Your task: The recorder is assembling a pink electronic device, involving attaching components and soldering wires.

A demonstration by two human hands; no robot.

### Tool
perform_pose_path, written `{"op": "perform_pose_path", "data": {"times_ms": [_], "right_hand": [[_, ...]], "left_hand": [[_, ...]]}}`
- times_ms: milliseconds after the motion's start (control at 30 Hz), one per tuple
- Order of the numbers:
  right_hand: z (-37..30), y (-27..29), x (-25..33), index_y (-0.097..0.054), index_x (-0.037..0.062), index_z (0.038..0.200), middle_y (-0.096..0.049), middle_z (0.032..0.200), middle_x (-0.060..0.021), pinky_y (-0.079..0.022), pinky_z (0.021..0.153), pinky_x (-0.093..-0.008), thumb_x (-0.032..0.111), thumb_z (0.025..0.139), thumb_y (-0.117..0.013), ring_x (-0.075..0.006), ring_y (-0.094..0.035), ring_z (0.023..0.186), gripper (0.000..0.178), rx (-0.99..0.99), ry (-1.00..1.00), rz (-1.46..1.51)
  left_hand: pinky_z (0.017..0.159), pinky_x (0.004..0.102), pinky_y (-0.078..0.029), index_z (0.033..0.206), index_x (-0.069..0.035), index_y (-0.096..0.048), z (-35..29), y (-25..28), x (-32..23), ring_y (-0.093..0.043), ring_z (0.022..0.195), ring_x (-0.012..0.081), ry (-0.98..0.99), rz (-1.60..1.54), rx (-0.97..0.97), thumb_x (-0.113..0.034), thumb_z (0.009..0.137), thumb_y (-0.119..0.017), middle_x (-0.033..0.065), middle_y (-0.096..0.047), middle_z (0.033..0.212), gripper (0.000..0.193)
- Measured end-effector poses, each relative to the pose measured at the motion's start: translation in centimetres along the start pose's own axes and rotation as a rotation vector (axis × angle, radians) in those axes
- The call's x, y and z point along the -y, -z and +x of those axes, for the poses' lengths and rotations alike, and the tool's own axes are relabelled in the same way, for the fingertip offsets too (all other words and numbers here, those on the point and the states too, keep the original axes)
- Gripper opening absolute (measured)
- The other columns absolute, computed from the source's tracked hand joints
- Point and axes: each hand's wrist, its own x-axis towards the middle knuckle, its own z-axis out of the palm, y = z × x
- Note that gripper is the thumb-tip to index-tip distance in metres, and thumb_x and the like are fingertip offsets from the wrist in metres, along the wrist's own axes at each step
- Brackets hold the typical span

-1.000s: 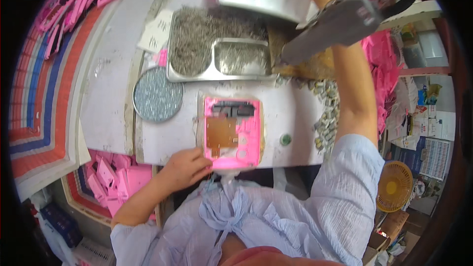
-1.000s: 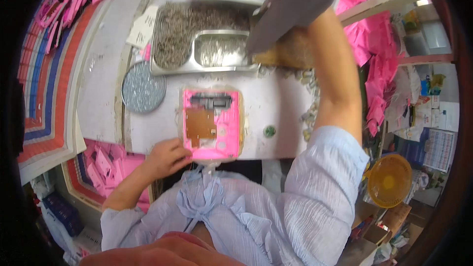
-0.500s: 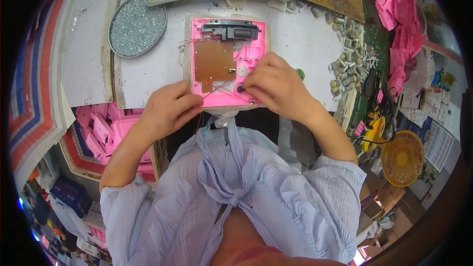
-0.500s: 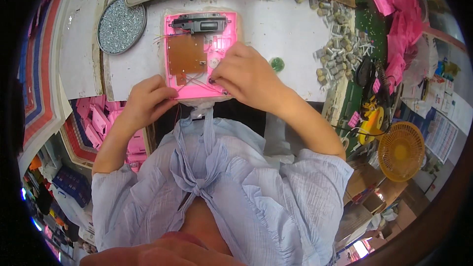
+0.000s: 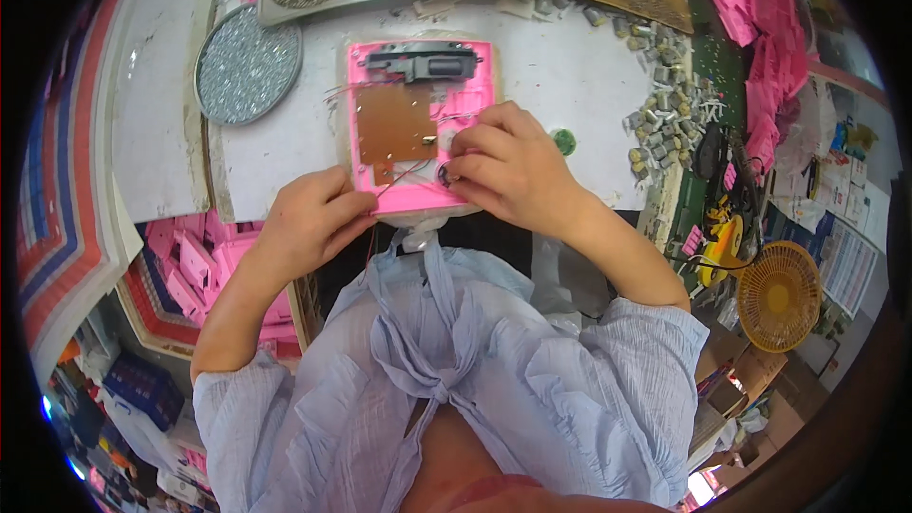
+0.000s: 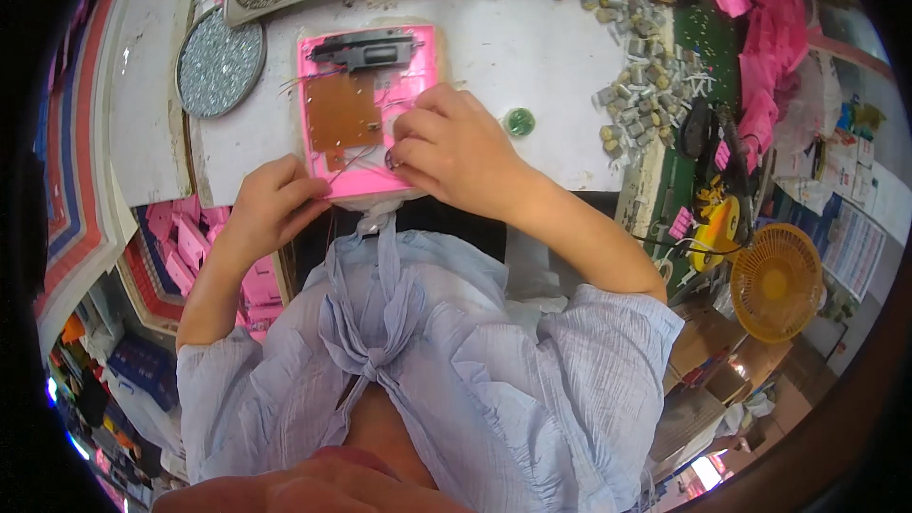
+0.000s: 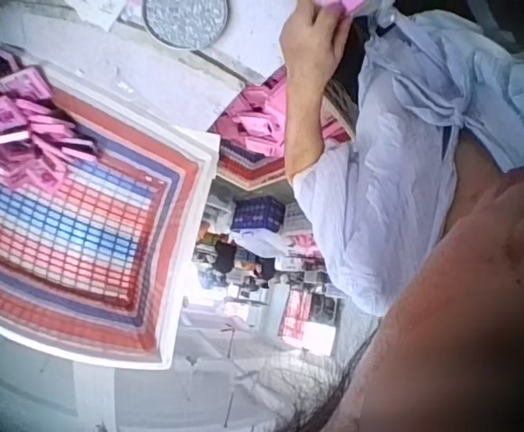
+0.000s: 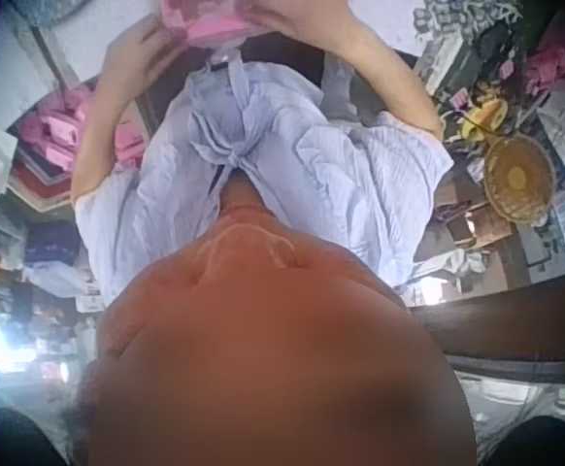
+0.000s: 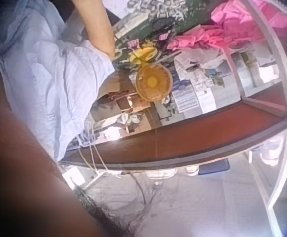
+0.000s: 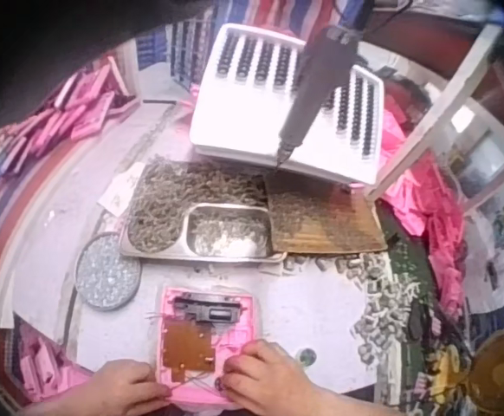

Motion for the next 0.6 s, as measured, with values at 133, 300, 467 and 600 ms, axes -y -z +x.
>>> {"op": "perform_pose_path", "data": {"times_ms": [133,300,467,600], "right_hand": [[0.6,3.9,-3.9,-0.072,0.0101,0.101,-0.069,0.1,-0.0069,-0.052,0.082,-0.0401,0.016,0.078,-0.079,-0.029,-0.063,0.094,0.024,-0.117,-0.066,-0.085],[1.3,5.6,-11.1,-0.074,0.0132,0.106,-0.071,0.088,-0.0104,-0.054,0.068,-0.0396,0.024,0.086,-0.073,-0.028,-0.068,0.075,0.023,-0.137,-0.355,-0.387],[2.7,2.6,-12.2,-0.069,0.0116,0.094,-0.07,0.079,-0.0096,-0.053,0.063,-0.0443,0.026,0.088,-0.07,-0.0307,-0.069,0.073,0.015,-0.096,-0.404,-0.53],[2.5,4.3,-10.8,-0.069,0.0103,0.091,-0.069,0.08,-0.0098,-0.054,0.065,-0.0455,0.02,0.084,-0.07,-0.0316,-0.069,0.074,0.012,0.105,-0.419,-0.538]], "left_hand": [[0.058,0.0413,-0.045,0.096,-0.01,-0.067,0.1,0.3,0.0,-0.058,0.068,0.0296,-0.104,0.093,0.009,-0.013,0.077,-0.081,0.0073,-0.054,0.076,0.024],[0.058,0.0412,-0.045,0.099,-0.01,-0.066,1.2,1.3,0.0,-0.058,0.068,0.0297,-0.118,0.097,0.136,-0.012,0.076,-0.081,0.0072,-0.055,0.077,0.028],[0.068,0.0437,-0.051,0.091,-0.006,-0.066,6.9,6.0,-1.2,-0.063,0.079,0.0331,0.014,-0.046,0.331,-0.017,0.082,-0.076,0.0113,-0.06,0.082,0.018],[0.073,0.0455,-0.052,0.09,-0.005,-0.068,14.7,7.2,2.6,-0.065,0.085,0.0342,-0.015,0.221,0.018,-0.019,0.088,-0.069,0.014,-0.062,0.085,0.014]]}}
